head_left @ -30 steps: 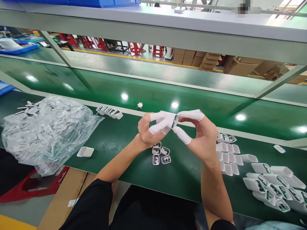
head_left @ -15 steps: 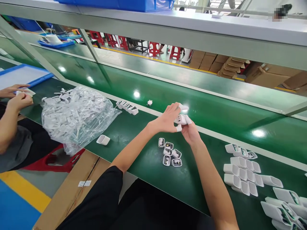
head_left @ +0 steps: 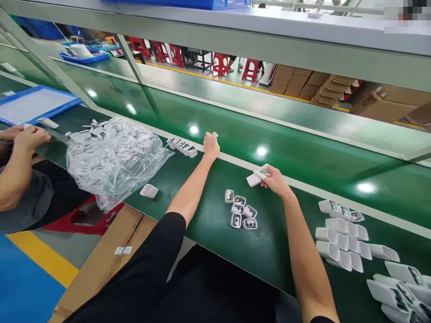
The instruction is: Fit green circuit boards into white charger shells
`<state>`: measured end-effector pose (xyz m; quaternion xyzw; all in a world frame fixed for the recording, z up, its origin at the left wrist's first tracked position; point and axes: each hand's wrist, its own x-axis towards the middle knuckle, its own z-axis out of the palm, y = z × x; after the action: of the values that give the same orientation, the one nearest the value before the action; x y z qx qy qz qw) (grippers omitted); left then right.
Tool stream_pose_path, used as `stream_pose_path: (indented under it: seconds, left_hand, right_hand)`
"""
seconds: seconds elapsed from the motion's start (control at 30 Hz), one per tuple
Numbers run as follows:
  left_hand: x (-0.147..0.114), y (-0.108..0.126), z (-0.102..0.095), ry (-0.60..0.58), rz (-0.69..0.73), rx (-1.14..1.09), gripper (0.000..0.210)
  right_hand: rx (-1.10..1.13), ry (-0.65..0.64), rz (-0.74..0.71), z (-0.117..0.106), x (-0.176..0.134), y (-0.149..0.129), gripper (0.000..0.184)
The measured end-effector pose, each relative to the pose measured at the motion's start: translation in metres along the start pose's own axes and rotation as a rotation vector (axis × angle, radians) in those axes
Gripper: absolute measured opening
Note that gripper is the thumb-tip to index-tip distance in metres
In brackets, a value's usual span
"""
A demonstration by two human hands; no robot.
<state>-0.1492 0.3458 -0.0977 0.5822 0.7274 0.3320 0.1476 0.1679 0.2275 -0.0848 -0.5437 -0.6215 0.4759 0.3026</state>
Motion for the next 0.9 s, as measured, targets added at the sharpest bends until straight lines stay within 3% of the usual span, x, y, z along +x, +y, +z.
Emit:
stream_pose_path:
  seconds: [0.1,0.23,0.4,0.53,0.7,0.8,0.9]
  left_hand:
    - [-0.019,0.006,0.006,-0.048,0.167,-0.094,0.029]
    - [-0.074,0.011,0.015,-0.123,0.366,-0.212,0.031]
    - [-0.128,0.000,0.021,-0.214,0.459,-0.283,0.032]
    - [-0.137,-0.009,0.023,-0.243,0.438,-0.305,0.033]
    - [-0.135,-0.006,0.020,-0.268,0.428,-0.263,0.041]
    - [-0.134,-0.004,0.005,-0.283,0.432,-0.225,0.042]
    - [-0.133,-0.009,-0.024,-0.387,0.423,-0.069,0.060]
  right_hand:
    - [0.041,-0.039,-0.015,0.000,0.000,-0.002,0.058]
    - [0.039,-0.051,-0.022,0.005,0.003,0.003,0.055]
    - [-0.009,-0.057,-0.088,0.025,0.008,0.012,0.048]
    - [-0.092,-0.025,-0.148,0.036,0.008,0.012,0.037]
    - [-0.193,0.058,-0.201,0.032,0.003,0.000,0.024]
    - [-0.223,0.064,-0.227,0.027,0.000,-0.007,0.021]
    - [-0.238,0.052,-0.226,0.020,-0.003,-0.011,0.024]
